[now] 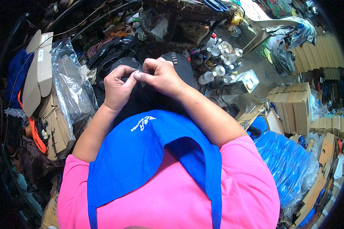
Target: Stitching leather components of a shoe by hand using a needle and thread.
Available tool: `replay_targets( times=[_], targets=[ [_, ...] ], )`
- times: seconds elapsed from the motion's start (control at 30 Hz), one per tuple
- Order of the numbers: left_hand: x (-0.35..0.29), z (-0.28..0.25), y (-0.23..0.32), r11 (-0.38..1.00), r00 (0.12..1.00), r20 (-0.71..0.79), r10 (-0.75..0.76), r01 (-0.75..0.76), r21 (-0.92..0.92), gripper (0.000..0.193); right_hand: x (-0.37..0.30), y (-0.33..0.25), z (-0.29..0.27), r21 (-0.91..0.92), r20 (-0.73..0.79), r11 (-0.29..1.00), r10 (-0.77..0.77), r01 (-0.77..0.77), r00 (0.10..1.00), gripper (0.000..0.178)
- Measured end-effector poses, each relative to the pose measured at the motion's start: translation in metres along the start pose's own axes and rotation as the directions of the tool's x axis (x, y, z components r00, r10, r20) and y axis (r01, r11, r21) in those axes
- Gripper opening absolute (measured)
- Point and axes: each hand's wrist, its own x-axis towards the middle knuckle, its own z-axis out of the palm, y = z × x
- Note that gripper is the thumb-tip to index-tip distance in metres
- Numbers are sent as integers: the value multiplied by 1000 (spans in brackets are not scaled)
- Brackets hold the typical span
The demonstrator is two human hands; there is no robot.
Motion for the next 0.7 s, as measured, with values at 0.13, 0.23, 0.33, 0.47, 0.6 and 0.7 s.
replay_targets(
  times=[0.13,0.23,0.33,0.47,0.6,0.7],
  targets=[
    [-1,2,-2,998,999,-11,-38,38,-56,4,0,3,2,-21,-30,999,-45,44,999,40],
    [0,2,0,998,999,-22,-40,39,-58,4,1,4,3,-11,-43,999,-41,40,998,40],
    [0,0,-2,999,999,-22,-24,23,-27,4,2,2,2,-56,-75,998,-32,28,997,38],
    [0,0,2,999,998,-28,-47,47,-5,4,3,2,3,-82,-83,996,-45,39,995,40],
    [-2,2,-4,996,995,-40,-89,88,-30,4,5,2,4,-102,-94,994,-55,46,994,40],
    [-2,-1,-3,993,994,-18,-111,110,-45,4,3,-1,2,-118,-87,991,-67,56,994,36]
  ],
)
